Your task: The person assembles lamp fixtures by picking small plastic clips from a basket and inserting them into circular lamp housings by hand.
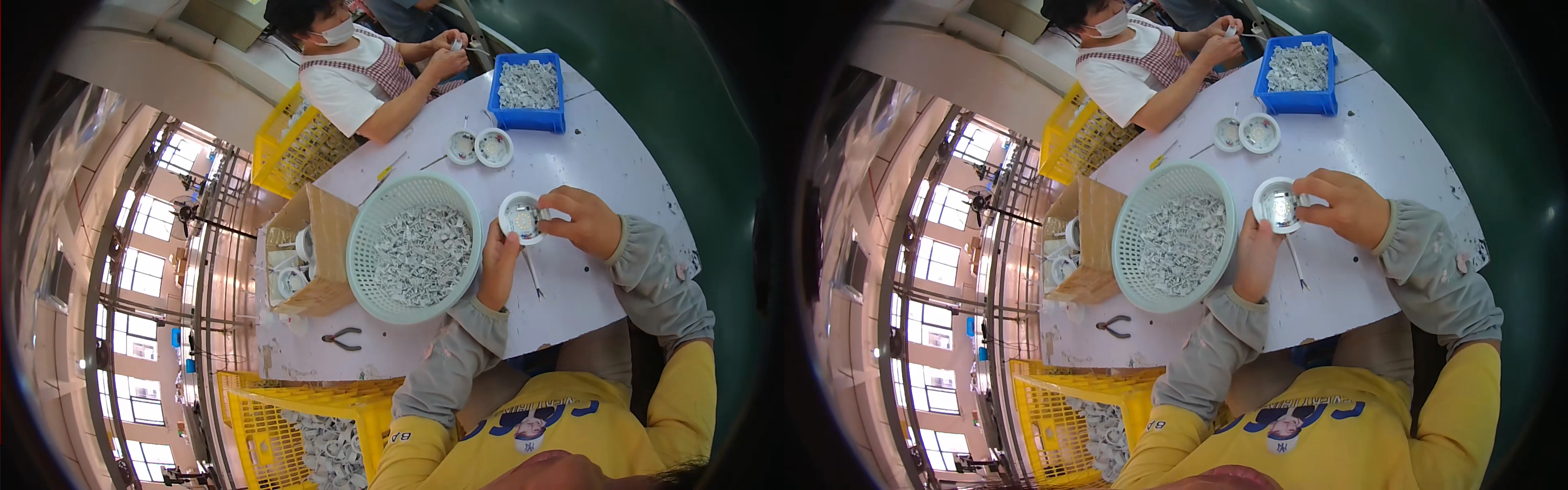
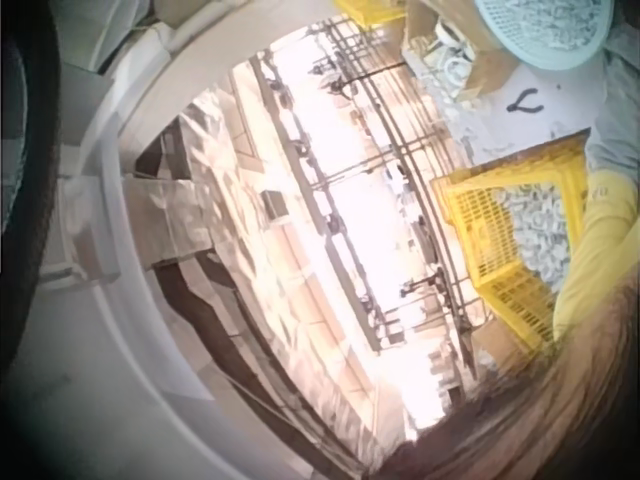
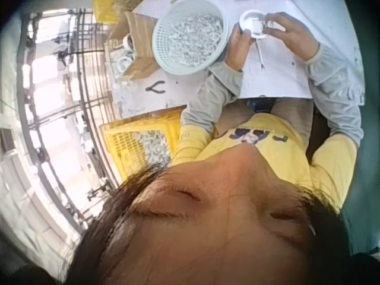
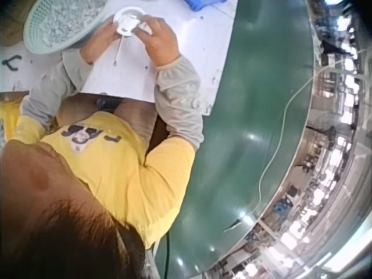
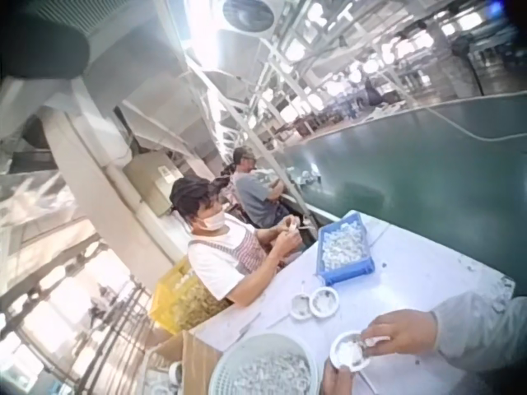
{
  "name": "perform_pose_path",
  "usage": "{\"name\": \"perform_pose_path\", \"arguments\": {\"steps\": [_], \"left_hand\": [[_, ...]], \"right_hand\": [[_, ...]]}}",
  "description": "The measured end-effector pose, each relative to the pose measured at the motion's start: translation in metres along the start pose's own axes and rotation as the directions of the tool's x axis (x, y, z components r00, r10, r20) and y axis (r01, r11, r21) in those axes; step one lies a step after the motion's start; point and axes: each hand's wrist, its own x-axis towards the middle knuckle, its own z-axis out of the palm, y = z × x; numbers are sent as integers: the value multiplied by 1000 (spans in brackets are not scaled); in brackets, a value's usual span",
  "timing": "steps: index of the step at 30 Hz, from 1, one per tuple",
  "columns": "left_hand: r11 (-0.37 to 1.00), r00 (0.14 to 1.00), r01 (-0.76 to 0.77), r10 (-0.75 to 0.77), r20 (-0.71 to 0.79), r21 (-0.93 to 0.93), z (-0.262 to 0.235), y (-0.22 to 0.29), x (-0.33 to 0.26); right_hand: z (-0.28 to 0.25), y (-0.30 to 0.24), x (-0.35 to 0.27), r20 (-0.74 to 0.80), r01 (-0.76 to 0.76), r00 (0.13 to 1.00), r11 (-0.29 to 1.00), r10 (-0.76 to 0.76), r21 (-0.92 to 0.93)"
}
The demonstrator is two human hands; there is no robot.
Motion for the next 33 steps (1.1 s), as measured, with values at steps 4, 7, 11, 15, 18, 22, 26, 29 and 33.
{"name": "perform_pose_path", "arguments": {"steps": [4, 7, 11, 15, 18, 22, 26, 29, 33], "left_hand": [[994, 993, 66, -56, -105, 91, 0, 4, -4], [984, 996, 31, -16, -86, 174, 10, 9, -7], [989, 996, 16, -2, -92, 150, 13, 11, -11], [961, 997, -17, 38, -70, 276, 5, 11, -12], [939, 985, 133, -88, -151, 318, -2, 12, -8], [911, 981, 137, -69, -182, 389, -4, 6, -4], [898, 990, 44, 18, -137, 437, -7, -13, -5], [886, 994, -56, 92, -58, 459, -23, -7, -22], [879, 985, -154, 170, 4, 452, -40, -12, -22]], "right_hand": [[6, -6, 0, 5, 27, 1000, 998, -27, 61], [8, -6, -5, -19, -39, 999, 989, 42, 143], [8, -14, -5, 23, -242, 962, 816, 271, 526], [5, -17, 0, 29, -272, 950, 780, 310, 564], [10, -15, 5, 75, -270, 957, 774, 279, 573], [13, -35, 52, -26, -160, 981, 871, 194, 464], [66, -77, 123, 315, -53, 934, 809, -167, 585], [120, -90, 158, 678, -101, 691, 895, -250, 434], [143, -89, 164, 829, -43, 491, 943, -267, 329]]}}
